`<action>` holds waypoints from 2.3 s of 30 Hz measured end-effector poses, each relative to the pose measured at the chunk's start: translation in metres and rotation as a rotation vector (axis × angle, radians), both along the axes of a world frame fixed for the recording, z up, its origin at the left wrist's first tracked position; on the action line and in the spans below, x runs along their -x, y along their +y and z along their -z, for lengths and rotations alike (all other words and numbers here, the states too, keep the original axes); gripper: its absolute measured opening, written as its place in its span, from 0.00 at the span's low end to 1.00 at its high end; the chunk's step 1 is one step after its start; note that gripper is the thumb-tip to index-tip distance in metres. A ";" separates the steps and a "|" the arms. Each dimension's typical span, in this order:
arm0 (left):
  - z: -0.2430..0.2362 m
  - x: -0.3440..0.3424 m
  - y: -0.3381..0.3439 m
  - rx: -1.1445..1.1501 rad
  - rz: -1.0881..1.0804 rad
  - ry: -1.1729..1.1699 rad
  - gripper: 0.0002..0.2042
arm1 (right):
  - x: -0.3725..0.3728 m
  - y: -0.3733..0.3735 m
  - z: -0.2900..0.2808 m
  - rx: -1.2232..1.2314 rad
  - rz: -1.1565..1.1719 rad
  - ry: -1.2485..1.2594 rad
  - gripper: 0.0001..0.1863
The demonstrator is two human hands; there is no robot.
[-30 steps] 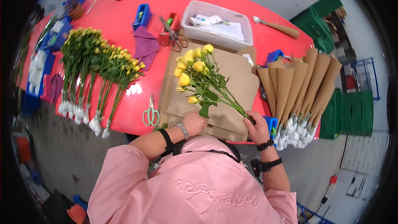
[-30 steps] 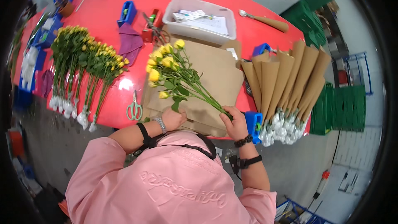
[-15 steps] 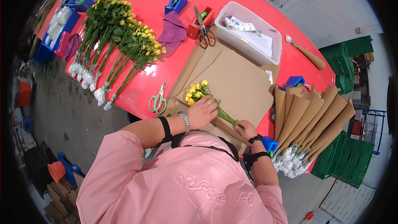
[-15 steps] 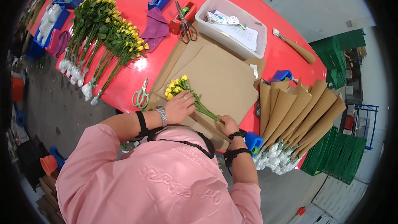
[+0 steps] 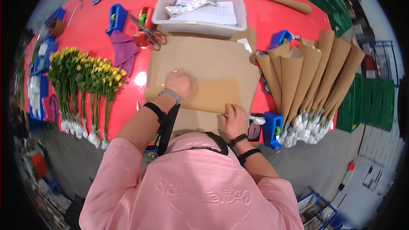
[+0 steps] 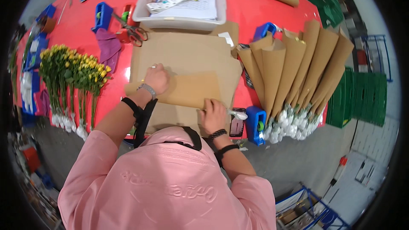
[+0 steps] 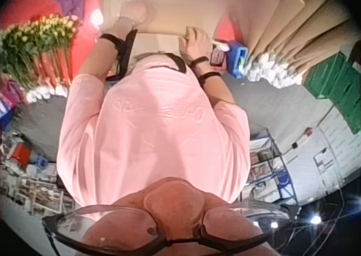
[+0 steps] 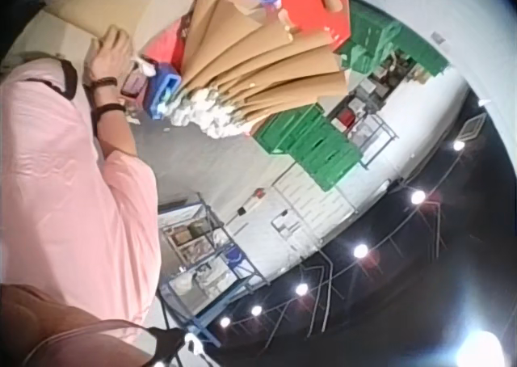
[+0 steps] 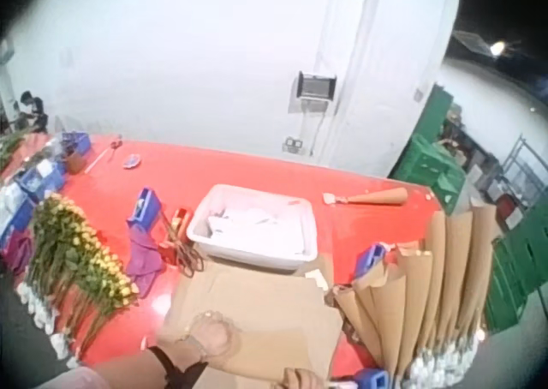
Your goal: The person assembles small bouquets of yellow roses, trims the stems with scissors, and wraps each bouquet in brown paper. The wrapped bouquets are placed on the table next to previously completed units.
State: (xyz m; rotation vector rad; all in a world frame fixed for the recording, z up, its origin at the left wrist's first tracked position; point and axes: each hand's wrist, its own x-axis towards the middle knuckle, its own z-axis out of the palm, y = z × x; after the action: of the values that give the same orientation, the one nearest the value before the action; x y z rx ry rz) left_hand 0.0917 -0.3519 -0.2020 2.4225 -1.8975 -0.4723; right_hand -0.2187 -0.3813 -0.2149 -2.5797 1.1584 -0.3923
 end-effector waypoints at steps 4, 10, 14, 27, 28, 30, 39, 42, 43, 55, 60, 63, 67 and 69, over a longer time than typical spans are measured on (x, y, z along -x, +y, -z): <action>0.009 -0.002 -0.016 -0.064 -0.056 -0.144 0.16 | -0.016 0.003 0.017 0.083 0.027 0.002 0.32; -0.048 0.068 -0.026 -0.237 0.313 0.059 0.28 | -0.035 -0.035 0.009 -0.189 0.064 0.214 0.36; -0.007 0.100 0.005 0.251 0.507 -0.197 0.25 | -0.046 -0.055 -0.025 -0.533 -0.031 0.426 0.34; -0.034 0.130 0.036 -0.585 0.547 0.238 0.19 | 0.020 0.046 -0.010 -0.324 -0.072 0.301 0.16; -0.036 0.137 0.047 -0.530 0.576 0.188 0.20 | 0.022 0.050 -0.019 -0.449 -0.083 0.310 0.18; -0.032 0.156 0.060 -0.419 0.661 0.101 0.22 | 0.034 0.052 -0.022 -0.743 -0.138 0.404 0.22; -0.020 0.200 0.045 -0.847 0.777 0.375 0.23 | 0.099 0.107 -0.031 -0.335 0.028 0.297 0.20; -0.035 0.232 0.068 -0.685 0.784 0.252 0.23 | 0.125 0.104 -0.043 -0.648 -0.034 0.351 0.18; -0.043 0.249 0.075 -0.587 0.785 0.187 0.23 | 0.136 0.098 -0.038 -0.788 -0.072 0.376 0.18; -0.086 0.375 0.069 -0.517 0.765 0.007 0.28 | 0.264 0.100 -0.052 -0.635 -0.068 0.179 0.27; -0.081 0.403 0.051 -0.793 0.663 0.162 0.30 | 0.295 0.105 -0.037 -0.279 -0.016 0.189 0.25; -0.102 0.426 0.062 -0.696 0.638 0.084 0.30 | 0.310 0.093 -0.062 -0.477 -0.077 0.271 0.20; -0.107 0.444 0.065 -0.544 0.715 -0.152 0.28 | 0.321 0.097 -0.072 -0.400 -0.023 0.234 0.19; -0.108 0.437 0.053 -0.796 0.614 0.045 0.27 | 0.325 0.105 -0.055 -0.135 0.010 0.091 0.18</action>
State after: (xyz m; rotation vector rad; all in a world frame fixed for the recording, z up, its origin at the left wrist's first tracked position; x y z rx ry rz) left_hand -0.3453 -0.2985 -0.0943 2.0124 -2.8098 -1.5407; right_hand -0.5436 -0.2760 -0.1595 -2.4987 1.1856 -0.1934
